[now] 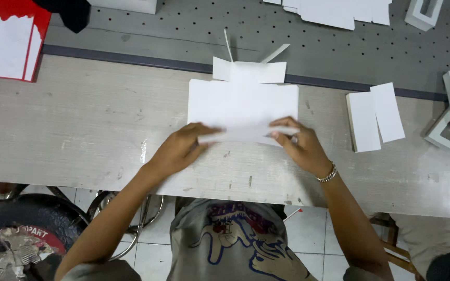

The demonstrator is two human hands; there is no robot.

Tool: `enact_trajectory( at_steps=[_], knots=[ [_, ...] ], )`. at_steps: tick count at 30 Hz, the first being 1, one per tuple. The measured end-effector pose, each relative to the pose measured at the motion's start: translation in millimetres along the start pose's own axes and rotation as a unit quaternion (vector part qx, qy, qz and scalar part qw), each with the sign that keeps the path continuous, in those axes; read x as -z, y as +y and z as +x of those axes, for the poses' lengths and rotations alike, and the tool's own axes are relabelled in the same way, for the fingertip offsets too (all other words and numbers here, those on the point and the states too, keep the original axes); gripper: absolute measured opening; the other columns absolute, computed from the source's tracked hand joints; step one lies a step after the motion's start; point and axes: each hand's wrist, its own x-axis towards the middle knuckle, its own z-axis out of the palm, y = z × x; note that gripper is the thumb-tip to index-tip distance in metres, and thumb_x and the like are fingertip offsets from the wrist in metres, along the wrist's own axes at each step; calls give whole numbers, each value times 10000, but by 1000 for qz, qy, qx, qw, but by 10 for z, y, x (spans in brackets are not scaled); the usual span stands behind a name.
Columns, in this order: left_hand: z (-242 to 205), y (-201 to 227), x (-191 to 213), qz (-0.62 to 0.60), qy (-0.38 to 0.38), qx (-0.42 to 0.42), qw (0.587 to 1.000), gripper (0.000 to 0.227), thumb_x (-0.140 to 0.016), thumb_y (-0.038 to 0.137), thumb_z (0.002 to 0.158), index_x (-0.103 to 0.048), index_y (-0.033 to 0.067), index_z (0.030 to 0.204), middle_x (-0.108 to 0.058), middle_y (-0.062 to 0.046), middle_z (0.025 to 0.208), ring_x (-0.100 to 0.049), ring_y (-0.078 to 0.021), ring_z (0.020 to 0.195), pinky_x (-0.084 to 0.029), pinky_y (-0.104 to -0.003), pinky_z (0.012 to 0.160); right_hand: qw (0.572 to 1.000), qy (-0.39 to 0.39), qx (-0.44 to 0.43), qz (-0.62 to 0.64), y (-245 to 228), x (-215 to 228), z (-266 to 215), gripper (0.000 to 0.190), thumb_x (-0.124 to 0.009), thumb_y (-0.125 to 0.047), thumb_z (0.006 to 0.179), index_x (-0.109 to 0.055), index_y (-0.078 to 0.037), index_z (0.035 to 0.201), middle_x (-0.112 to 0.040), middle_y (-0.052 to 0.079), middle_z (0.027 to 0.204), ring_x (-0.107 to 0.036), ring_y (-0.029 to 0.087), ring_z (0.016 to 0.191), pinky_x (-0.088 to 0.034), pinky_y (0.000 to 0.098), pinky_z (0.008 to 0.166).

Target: The person folds a flat white cardboard piece into a rectangular box by hand. They fold the side flaps inward, tuck the tabs into slots, and then insert a smaller white cardboard insert into the finished box.

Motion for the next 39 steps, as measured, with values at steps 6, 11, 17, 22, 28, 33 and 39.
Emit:
enact_trajectory(
  at_steps=[6, 11, 17, 22, 28, 33, 39],
  knots=[
    [240, -276, -172, -45, 125, 148, 980, 857, -777, 174, 876, -279, 194, 1573, -695, -56, 794, -697, -283, 747, -516, -422, 830, 987, 115, -85, -76, -220, -55, 264, 656, -771, -281, 913, -366, -85, 1390, -546, 263, 1164, -707, 434, 926, -564, 466, 759],
    [361, -187, -208, 72, 133, 79, 985, 902, -749, 88, 879, -227, 141, 1612, -424, -280, 1413, -471, -505, 1279, -411, -598, 1068, 894, 245, 227, -299, 170, -280, 386, 566, -833, -147, 852, -557, 40, 1309, -522, 236, 1202, -545, 428, 1180, -427, 539, 1034],
    [344, -364, -357, 255, 51, -135, 956, 508, -635, -28, 878, -685, 268, 1289, -497, -68, 1494, -313, -429, 1458, -209, -689, 1153, 885, 104, 364, -269, 397, -452, 291, 185, -657, 15, 931, -761, -46, 1072, -706, 98, 1149, -666, 306, 1159, -543, 424, 978],
    [169, -377, -504, 250, -35, -165, 953, 405, -614, 74, 908, -647, 7, 1307, -568, -160, 1471, -513, -315, 1381, -381, -438, 1185, 888, -63, 247, -383, 179, -364, 25, 474, -563, -174, 992, -526, -95, 1458, -462, 107, 1579, -388, 293, 1483, -287, 501, 1232],
    [83, -187, -521, 272, -99, -111, 951, 1003, -518, 711, 908, -334, -49, 1536, -325, -230, 1619, -265, -337, 1526, -142, -471, 1262, 885, -69, 188, -421, -12, -635, -72, 878, -548, -564, 983, -298, 36, 1573, -298, 267, 1633, -250, 373, 1531, -181, 492, 1257],
    [206, -26, -410, 225, -226, -83, 944, 1244, -507, 850, 777, -205, -72, 1557, -196, -267, 1651, -112, -371, 1560, -8, -491, 1289, 890, -106, 168, -411, -39, -660, -73, 1118, -584, -735, 887, -226, 68, 1578, -176, 279, 1667, -104, 407, 1559, -75, 504, 1271],
    [499, -90, -261, 164, -68, -83, 981, 814, -678, 411, 937, -414, -158, 1455, -359, -417, 1513, -326, -524, 1436, -234, -573, 1221, 952, -27, 209, -220, 33, -347, 131, 790, -744, -326, 894, -402, -35, 1544, -408, 232, 1584, -315, 445, 1477, -226, 574, 1213]
  ],
)
